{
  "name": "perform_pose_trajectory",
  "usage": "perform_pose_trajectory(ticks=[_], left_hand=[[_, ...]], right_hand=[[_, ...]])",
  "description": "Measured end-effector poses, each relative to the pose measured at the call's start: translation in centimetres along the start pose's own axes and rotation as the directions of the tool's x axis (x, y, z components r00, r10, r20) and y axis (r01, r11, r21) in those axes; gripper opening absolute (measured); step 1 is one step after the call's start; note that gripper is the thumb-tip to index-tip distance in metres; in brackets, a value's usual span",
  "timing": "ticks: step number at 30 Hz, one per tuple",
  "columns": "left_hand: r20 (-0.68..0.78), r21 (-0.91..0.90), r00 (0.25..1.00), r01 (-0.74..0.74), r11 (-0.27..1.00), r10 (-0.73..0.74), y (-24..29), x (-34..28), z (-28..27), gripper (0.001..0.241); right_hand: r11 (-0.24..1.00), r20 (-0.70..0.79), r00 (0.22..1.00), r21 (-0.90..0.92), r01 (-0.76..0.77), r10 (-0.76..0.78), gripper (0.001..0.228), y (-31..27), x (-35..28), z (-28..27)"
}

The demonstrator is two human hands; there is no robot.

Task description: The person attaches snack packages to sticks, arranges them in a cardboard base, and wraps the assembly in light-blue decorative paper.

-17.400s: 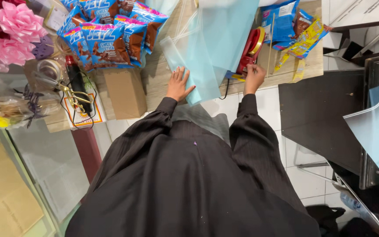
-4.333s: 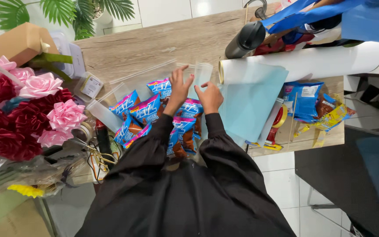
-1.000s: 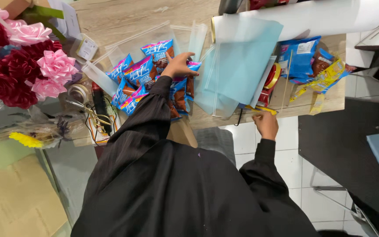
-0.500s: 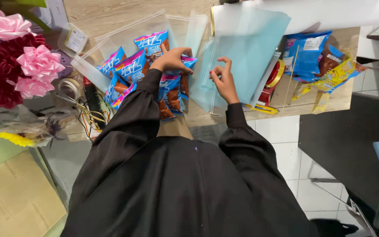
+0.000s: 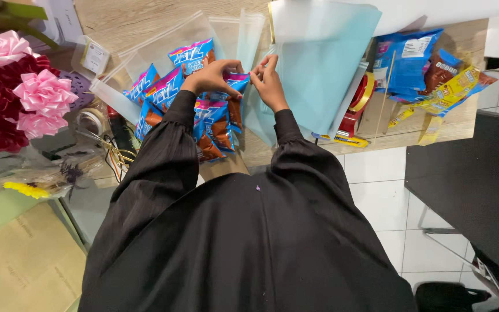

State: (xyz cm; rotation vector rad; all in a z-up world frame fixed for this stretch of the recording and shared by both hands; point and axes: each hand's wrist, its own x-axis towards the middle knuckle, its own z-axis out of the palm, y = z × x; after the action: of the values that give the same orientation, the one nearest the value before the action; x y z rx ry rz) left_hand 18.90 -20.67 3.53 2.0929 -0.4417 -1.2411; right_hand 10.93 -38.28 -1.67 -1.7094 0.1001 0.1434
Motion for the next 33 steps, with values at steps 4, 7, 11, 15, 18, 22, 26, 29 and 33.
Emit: perform_pose_trajectory(ticks=[4,7,11,15,18,22,26,29,33], left_hand=[[0.040,-0.072,0.991,-0.127,0.989,0.130,0.5,-0.9,-0.9,0.049],[0.041,-0.056,0.990,-0.133,0.990,0.135,1.0,-0.9,-1.0,0.049],[0.026,-0.015,0.993,-0.113,0.994,0.113,1.0,-0.7,-0.9,0.055],[0.055,-0.066,0.991,-0.119,0.991,0.122,1.1,-0.8,-1.1,0.054],[0.067,-0.080,0.992,-0.099,0.992,0.105,1.0,-0.9,-1.1,0.054],[0.037,-0.077,0.998,-0.053,0.996,0.056,0.5,0.3,0.0,0.059],[0.004,-0.117,0.998,0.061,0.991,-0.061,0.5,0.2,0.2,0.076],[0.016,-0.104,1.000,0.026,0.994,-0.024,0.7,-1.0,-0.6,0.071],[0.015,-0.109,1.000,0.024,0.994,-0.023,0.6,0.5,0.1,0.065]], right_hand=[[0.997,0.098,0.994,0.049,-0.052,0.047,0.038,-1.0,0.5,-0.3],[0.998,0.132,0.990,0.002,-0.057,0.056,0.042,-1.4,0.9,-0.2],[0.992,0.143,0.988,-0.116,-0.046,0.063,0.046,-1.4,1.4,0.2],[0.959,0.113,0.983,-0.258,-0.113,0.146,0.047,-1.8,1.8,0.4],[0.929,0.087,0.988,-0.360,-0.087,0.126,0.050,-1.5,2.0,0.5],[0.894,0.097,0.977,-0.429,-0.132,0.191,0.044,-1.5,2.4,0.6],[0.828,0.027,0.961,-0.515,-0.223,0.276,0.035,-1.6,2.4,0.8],[0.788,-0.014,0.938,-0.538,-0.299,0.346,0.037,-1.5,2.1,1.0],[0.763,-0.037,0.917,-0.543,-0.352,0.397,0.051,-1.1,2.7,1.2]])
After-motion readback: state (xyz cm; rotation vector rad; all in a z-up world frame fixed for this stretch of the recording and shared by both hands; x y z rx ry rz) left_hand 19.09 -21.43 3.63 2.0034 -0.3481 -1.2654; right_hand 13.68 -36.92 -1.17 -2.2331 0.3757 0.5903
